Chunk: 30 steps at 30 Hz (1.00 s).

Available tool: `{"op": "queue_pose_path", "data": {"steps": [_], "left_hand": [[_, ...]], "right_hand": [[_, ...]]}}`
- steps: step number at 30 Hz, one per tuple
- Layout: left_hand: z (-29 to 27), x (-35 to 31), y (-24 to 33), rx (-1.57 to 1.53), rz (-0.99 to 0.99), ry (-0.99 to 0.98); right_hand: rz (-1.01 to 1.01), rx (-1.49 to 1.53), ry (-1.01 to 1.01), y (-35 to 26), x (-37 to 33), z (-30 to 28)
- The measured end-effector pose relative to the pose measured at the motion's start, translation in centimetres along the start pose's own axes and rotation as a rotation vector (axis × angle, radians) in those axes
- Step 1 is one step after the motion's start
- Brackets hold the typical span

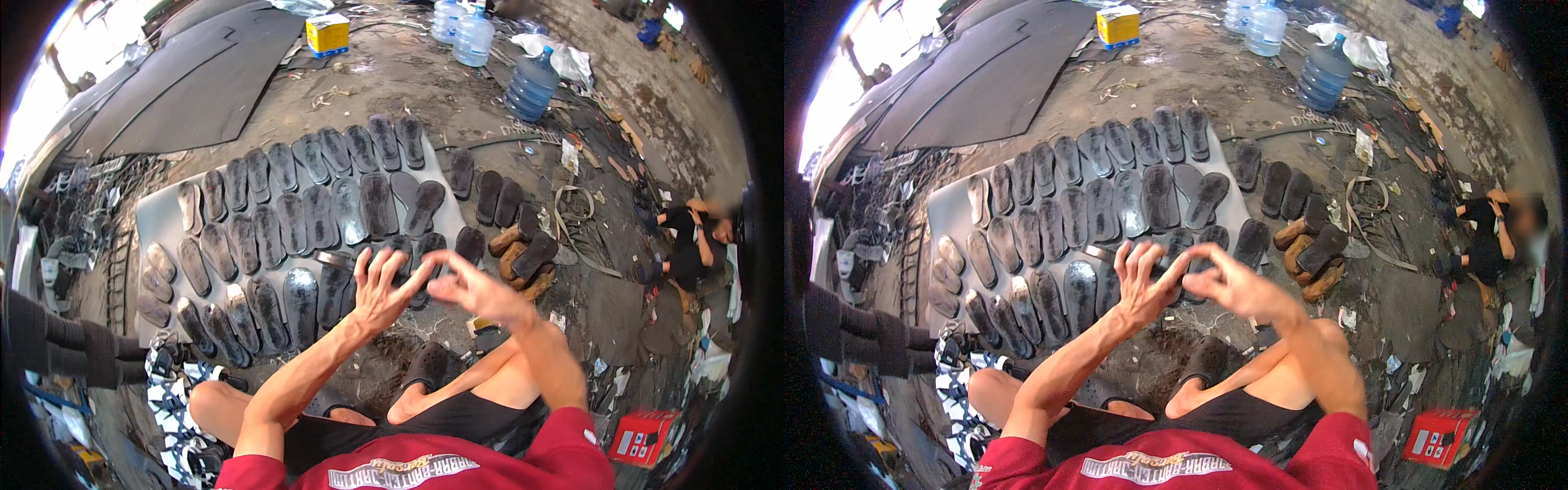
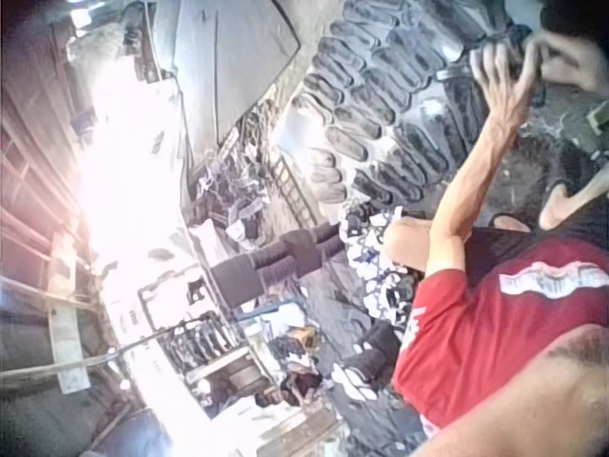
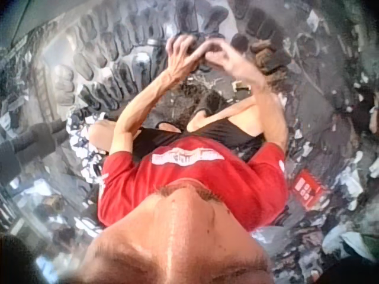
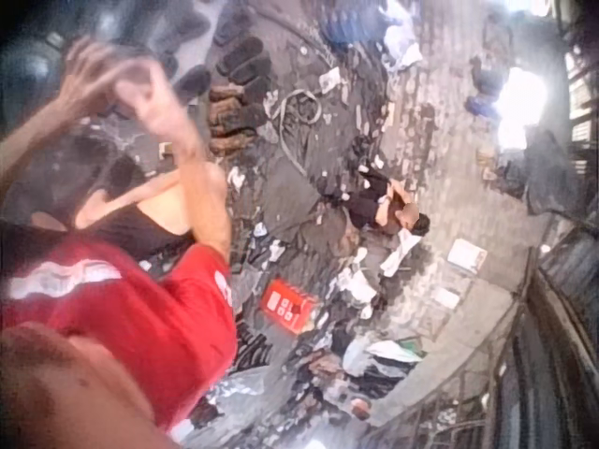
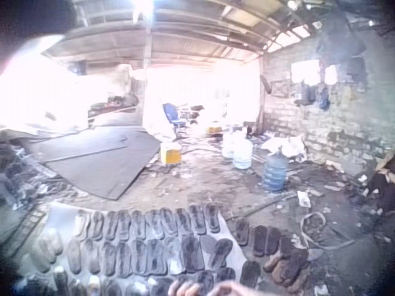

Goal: The person sits on the ground and scrubs the soles of black shoes using a small brush and a liquid from a container. They repeatedly dip the brush into the liquid and scrub the textured bottom of each shoe, then place the cleaned soles back in a row.

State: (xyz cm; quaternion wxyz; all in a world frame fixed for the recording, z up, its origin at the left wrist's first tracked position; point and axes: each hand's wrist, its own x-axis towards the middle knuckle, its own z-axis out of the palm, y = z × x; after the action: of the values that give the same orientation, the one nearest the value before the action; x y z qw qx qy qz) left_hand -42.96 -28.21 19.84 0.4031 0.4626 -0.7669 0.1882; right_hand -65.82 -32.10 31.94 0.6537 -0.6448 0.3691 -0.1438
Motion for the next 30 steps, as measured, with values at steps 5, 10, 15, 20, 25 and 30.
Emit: {"op": "queue_pose_path", "data": {"steps": [5,10,15,20,25,30], "left_hand": [[-6.3,-2.4,1.9,-0.150,-0.104,-0.212],[-11.0,-4.1,4.7,-0.203,-0.244,-0.227],[-13.5,-2.3,7.4,-0.309,-0.388,-0.151],[-13.9,-0.2,10.5,-0.423,-0.600,-0.149],[-14.2,0.0,10.7,-0.643,-0.817,-0.217],[-18.6,-1.5,5.8,-1.225,-1.052,0.102]], "right_hand": [[0.066,0.254,0.278,3.9,-3.5,6.8],[-0.059,0.214,0.426,2.1,-4.7,10.2],[-0.126,0.212,0.597,1.2,-4.7,10.9],[-0.374,0.761,0.482,6.2,-1.3,12.7],[-0.293,0.961,0.509,8.6,2.4,12.3],[-0.293,1.304,0.611,5.2,3.0,8.7]]}}
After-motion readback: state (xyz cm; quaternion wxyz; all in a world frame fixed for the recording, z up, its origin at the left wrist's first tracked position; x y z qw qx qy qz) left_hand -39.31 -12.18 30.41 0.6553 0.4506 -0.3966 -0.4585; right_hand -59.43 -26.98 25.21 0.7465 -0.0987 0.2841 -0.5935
